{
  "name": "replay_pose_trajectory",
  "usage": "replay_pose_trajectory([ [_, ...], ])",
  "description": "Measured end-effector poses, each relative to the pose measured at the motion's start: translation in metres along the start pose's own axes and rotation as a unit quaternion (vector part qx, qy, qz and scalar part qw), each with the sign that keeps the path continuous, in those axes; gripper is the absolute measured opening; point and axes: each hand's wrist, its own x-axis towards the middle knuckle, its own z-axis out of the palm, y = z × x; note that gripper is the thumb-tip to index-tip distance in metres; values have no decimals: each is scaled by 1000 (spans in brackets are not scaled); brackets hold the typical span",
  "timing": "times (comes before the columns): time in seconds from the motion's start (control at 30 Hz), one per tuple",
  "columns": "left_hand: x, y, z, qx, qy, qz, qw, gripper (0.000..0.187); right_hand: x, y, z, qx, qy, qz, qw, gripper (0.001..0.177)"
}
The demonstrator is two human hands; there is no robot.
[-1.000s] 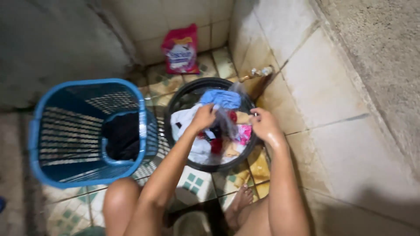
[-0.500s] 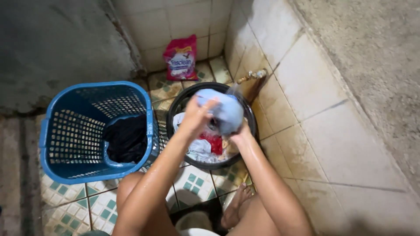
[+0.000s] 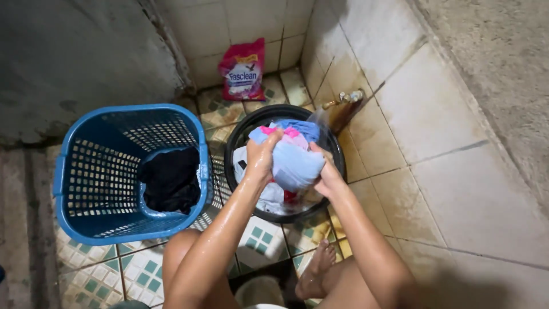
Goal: Washing clothes by hand in a bucket and transferring them to a laundry basket.
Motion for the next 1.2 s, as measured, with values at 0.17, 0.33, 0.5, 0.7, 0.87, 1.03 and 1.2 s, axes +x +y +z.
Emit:
replay_pose_trajectory([
  [0.17,-14,35,28,117,39,110,986,34,-27,-10,68,110,15,216,970,95],
  [0.33,-21,11,20,128,-5,64,990,15,-16,4,83,280,-25,81,956,98],
  [0.5,-20,9,7,-19,-56,-42,997,21,1,-16,67,227,15,-29,973,62],
  [0.7,-9,2,-7,-102,-75,-260,957,33,-34,-25,85,2,88,-245,966,39],
  [0.87,21,-34,-29,26,-208,-304,929,36,-98,-31,130,-441,14,-463,769,46],
  [1.03,32,-57,-40,223,-349,-235,880,33,-97,19,112,-555,-95,-558,610,28],
  [1.2,-19,-27,0,684,-348,-19,641,47,-73,105,73,-654,-177,-558,480,18],
])
